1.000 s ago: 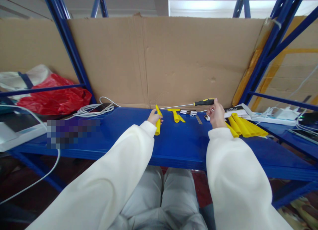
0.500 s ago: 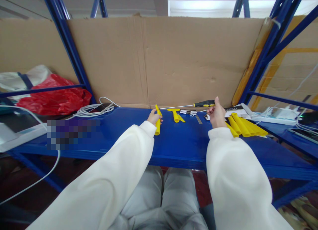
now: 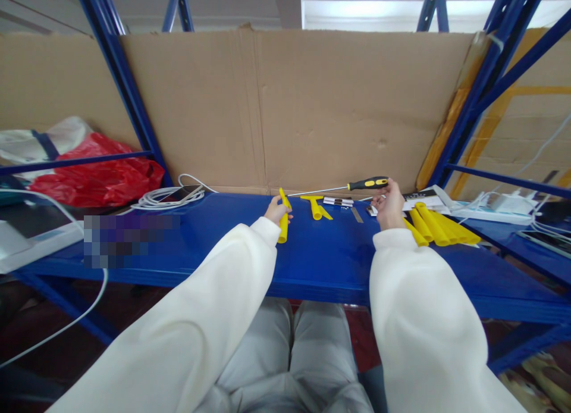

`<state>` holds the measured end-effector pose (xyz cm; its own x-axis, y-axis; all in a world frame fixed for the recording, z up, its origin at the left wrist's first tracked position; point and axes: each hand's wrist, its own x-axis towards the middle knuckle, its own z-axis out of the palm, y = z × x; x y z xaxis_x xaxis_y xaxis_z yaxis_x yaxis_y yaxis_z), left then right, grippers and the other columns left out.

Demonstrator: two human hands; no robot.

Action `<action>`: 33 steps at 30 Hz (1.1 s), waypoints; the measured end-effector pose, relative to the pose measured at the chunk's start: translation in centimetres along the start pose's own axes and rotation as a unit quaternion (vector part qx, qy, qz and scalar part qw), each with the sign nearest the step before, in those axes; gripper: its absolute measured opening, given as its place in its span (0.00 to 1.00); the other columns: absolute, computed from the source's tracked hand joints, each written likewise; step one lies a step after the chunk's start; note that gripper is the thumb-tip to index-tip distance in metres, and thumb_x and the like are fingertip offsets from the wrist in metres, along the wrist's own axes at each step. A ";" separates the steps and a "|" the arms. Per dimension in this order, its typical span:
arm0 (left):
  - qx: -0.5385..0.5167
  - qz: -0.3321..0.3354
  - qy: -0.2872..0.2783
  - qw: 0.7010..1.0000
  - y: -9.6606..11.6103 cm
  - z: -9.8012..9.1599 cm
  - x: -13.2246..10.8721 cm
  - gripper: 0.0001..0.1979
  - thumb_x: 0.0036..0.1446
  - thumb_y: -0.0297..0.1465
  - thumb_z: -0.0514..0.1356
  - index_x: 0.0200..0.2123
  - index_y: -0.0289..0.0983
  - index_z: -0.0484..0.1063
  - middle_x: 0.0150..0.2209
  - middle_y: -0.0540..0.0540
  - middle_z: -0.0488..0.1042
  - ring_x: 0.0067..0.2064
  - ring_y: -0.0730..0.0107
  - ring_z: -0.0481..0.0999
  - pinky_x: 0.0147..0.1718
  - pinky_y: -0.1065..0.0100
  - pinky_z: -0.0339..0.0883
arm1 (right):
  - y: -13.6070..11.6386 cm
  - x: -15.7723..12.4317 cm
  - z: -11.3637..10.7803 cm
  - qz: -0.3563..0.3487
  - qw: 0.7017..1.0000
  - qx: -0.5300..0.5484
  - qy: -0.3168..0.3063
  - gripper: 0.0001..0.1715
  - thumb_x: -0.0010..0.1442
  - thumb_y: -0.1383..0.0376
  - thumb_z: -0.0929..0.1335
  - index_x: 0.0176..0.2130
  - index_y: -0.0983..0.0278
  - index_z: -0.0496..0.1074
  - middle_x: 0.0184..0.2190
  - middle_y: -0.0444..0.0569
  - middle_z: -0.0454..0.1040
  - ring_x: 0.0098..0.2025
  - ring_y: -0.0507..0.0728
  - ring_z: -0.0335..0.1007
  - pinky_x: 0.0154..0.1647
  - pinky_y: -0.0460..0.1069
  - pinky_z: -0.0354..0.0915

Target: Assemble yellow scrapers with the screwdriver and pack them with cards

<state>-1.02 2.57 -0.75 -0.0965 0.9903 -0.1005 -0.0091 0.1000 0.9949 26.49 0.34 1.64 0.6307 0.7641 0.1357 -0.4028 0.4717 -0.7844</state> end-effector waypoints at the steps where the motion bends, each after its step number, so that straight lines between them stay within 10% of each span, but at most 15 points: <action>1: 0.000 -0.001 -0.001 1.000 0.0 0.0 0.0 0.35 0.55 0.16 0.57 0.65 0.43 0.59 0.34 0.49 0.72 0.21 0.79 0.68 0.22 0.74 0.66 | 0.0 0.1 0.0 0.006 1.000 -0.004 0.015 0.20 0.62 0.56 0.67 0.27 0.59 0.54 0.17 0.36 0.58 0.15 0.48 0.52 0.13 0.42 0.53; 8: -0.005 0.000 -0.006 1.000 0.2 0.0 -0.1 0.34 0.56 0.14 0.54 0.65 0.41 0.58 0.30 0.52 0.68 0.20 0.79 0.67 0.19 0.76 0.62 | -0.3 -0.6 0.5 0.009 0.999 0.013 0.034 0.24 0.63 0.64 0.65 0.25 0.59 0.46 0.13 0.34 0.42 0.13 0.48 0.43 0.12 0.43 0.47; 18: 0.000 -0.006 -0.004 1.000 0.2 0.0 -0.3 0.34 0.57 0.15 0.54 0.66 0.41 0.58 0.36 0.49 0.70 0.21 0.80 0.67 0.20 0.76 0.63 | -0.1 0.1 0.1 0.028 0.999 -0.015 -0.022 0.21 0.66 0.56 0.67 0.27 0.60 0.56 0.16 0.38 0.60 0.16 0.48 0.57 0.15 0.42 0.57; 33: 0.001 -0.002 -0.002 1.000 0.1 0.0 -0.1 0.34 0.56 0.14 0.55 0.65 0.42 0.58 0.35 0.50 0.70 0.20 0.80 0.67 0.19 0.76 0.63 | 0.1 0.3 -0.2 0.006 0.999 0.018 -0.026 0.28 0.61 0.58 0.70 0.24 0.59 0.47 0.12 0.33 0.44 0.12 0.47 0.45 0.11 0.43 0.48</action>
<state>-0.98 2.53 -0.62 -0.0926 0.9902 -0.1049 -0.0067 0.1047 0.9945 26.74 0.56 1.48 0.5908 0.7913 0.1575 -0.4349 0.4768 -0.7639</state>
